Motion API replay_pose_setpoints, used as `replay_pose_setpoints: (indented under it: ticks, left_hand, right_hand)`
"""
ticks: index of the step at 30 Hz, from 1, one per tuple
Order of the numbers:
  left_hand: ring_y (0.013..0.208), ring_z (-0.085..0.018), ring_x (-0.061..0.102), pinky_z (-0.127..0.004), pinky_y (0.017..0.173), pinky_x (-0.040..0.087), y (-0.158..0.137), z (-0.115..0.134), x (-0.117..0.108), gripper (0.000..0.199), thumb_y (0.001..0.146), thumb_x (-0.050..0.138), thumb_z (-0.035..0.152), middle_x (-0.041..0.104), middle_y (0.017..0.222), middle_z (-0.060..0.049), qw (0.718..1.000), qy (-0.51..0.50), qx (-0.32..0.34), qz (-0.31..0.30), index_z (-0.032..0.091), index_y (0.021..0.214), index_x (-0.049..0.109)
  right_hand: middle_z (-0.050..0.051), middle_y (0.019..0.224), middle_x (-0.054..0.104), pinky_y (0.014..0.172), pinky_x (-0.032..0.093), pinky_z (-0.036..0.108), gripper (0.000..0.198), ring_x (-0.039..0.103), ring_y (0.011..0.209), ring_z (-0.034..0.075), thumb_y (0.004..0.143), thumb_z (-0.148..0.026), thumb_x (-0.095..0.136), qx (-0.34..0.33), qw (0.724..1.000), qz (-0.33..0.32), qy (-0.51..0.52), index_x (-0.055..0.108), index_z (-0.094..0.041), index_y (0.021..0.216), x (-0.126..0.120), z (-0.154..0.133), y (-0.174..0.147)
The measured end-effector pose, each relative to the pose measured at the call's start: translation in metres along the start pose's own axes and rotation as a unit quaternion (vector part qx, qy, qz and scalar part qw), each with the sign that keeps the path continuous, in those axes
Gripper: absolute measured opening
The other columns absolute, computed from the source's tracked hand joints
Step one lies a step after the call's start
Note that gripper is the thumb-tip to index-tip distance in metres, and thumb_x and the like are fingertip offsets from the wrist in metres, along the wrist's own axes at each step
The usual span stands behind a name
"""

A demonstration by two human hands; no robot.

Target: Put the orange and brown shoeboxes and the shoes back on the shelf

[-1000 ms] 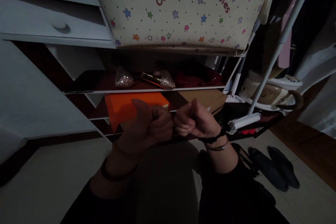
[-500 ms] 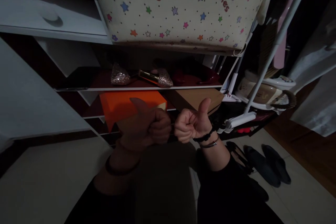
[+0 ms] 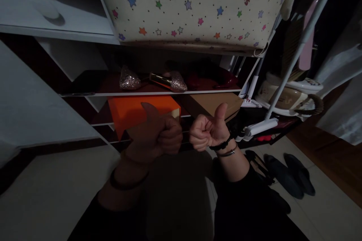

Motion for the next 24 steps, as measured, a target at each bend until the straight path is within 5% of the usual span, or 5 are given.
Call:
replay_pose_setpoints:
  ticks: [8,24]
  left_hand:
    - [0.035,-0.004,0.012,-0.022,0.036,0.012,-0.002,0.0,0.001,0.084,0.073,0.037,0.102,0.014,0.042,0.008,1.0,0.004,-0.001,-0.021,0.022,0.053,0.022]
    - [0.038,-0.006,0.014,-0.026,0.039,0.014,0.001,0.0,0.005,0.084,0.072,0.028,0.104,0.015,0.045,0.007,0.999,0.033,0.018,0.015,0.023,0.054,0.023]
  right_hand:
    - [-0.011,0.051,0.026,0.036,0.014,0.019,0.085,0.016,0.04,0.003,0.069,-0.104,0.021,-0.025,0.999,-0.027,0.011,0.041,-0.022,0.06,0.01,-0.006,0.003]
    - [-0.009,0.051,0.024,0.04,0.019,0.024,0.086,0.02,0.043,0.007,0.066,-0.107,0.012,-0.034,0.997,0.029,-0.058,0.036,-0.025,0.058,0.008,-0.011,0.0]
Point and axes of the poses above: each hand's wrist, its own y-axis towards the middle knuckle, its own x-axis out of the palm, z = x × y, the point moved 8 cm from there along y, towards the middle knuckle
